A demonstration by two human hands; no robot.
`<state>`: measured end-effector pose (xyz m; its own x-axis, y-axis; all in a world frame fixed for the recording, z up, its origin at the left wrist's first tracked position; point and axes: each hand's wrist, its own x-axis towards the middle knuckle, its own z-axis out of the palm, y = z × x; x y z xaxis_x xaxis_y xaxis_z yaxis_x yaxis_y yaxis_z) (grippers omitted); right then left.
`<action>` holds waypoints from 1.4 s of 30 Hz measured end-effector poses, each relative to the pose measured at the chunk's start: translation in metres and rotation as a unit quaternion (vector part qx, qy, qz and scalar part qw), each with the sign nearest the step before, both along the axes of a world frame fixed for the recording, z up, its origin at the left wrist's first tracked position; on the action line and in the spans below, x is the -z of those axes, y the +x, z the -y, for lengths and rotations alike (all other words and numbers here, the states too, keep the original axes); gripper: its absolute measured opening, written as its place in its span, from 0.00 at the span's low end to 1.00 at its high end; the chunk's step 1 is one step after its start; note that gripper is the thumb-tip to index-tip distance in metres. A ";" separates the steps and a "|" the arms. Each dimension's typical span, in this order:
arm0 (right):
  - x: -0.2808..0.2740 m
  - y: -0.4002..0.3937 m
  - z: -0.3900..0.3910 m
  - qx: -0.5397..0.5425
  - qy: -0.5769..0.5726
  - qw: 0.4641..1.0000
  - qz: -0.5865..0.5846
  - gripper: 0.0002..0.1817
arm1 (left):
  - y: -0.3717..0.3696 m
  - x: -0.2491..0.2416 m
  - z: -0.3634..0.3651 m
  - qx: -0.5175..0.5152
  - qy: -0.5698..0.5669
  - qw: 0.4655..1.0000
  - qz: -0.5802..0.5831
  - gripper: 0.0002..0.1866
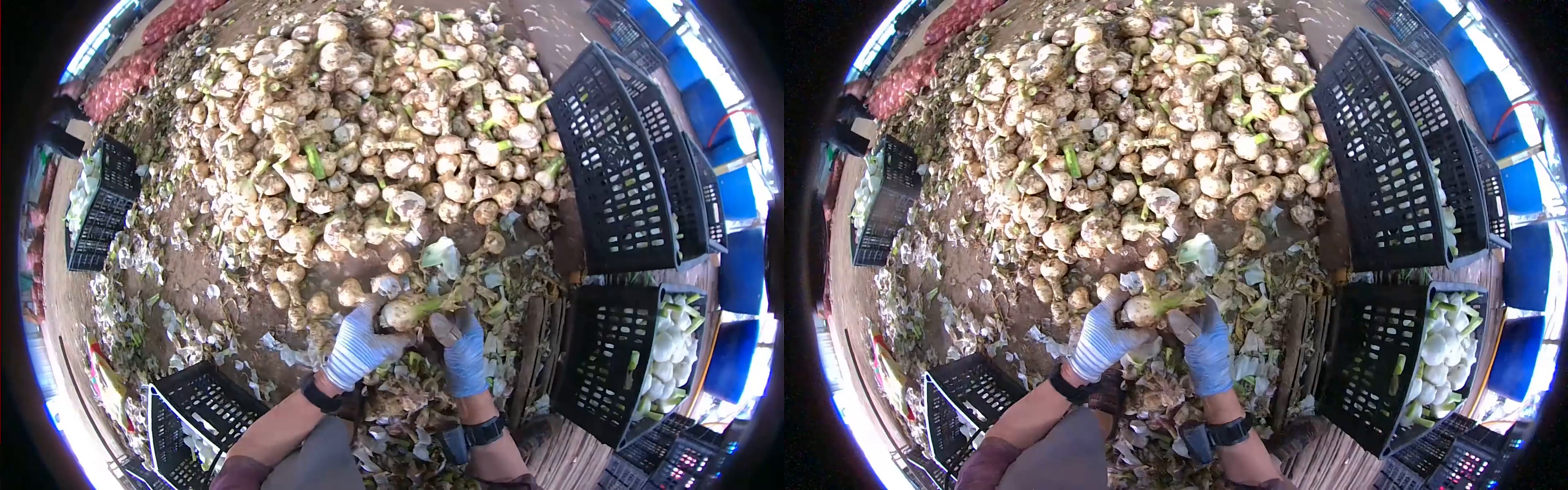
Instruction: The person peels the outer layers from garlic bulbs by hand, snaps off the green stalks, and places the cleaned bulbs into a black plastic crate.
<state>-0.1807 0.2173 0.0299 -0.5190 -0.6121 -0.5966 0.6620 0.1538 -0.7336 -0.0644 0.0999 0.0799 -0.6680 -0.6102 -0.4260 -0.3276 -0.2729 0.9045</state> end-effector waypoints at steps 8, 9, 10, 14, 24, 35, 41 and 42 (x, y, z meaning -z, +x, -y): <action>0.002 0.002 0.013 0.098 -0.080 0.992 0.000 0.32 | -0.004 0.016 -0.014 0.096 -0.317 0.938 0.100 0.36; 0.001 0.001 0.012 0.096 -0.064 0.993 -0.002 0.31 | -0.004 0.017 -0.015 0.098 -0.317 0.938 0.100 0.36; 0.001 0.000 0.010 0.097 -0.064 0.993 -0.002 0.31 | -0.004 0.020 -0.016 0.102 -0.342 0.929 0.098 0.36; 0.003 -0.006 -0.001 0.082 -0.102 0.991 0.024 0.32 | -0.008 0.014 -0.016 0.115 -0.357 0.922 0.098 0.33; -0.007 -0.016 -0.012 -0.011 -0.060 0.998 0.020 0.26 | -0.009 0.026 -0.014 -0.133 0.324 0.926 -0.139 0.25; -0.001 -0.014 -0.004 -0.097 -0.150 0.972 -0.155 0.15 | 0.009 0.023 -0.005 -0.084 0.308 0.943 -0.089 0.19; 0.027 -0.025 0.007 -0.192 -0.114 0.911 -0.347 0.13 | 0.008 0.037 -0.006 -0.121 0.406 0.901 -0.096 0.21; 0.020 -0.028 0.007 -0.197 -0.121 0.909 -0.347 0.13 | 0.009 0.040 -0.002 -0.135 0.405 0.897 -0.116 0.21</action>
<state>-0.2083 0.2098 0.0099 -0.4313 -0.9017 -0.0316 -0.0444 0.0562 -0.9974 -0.0556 0.1023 0.0394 -0.6713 -0.3155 -0.6706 0.0210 -0.9126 0.4084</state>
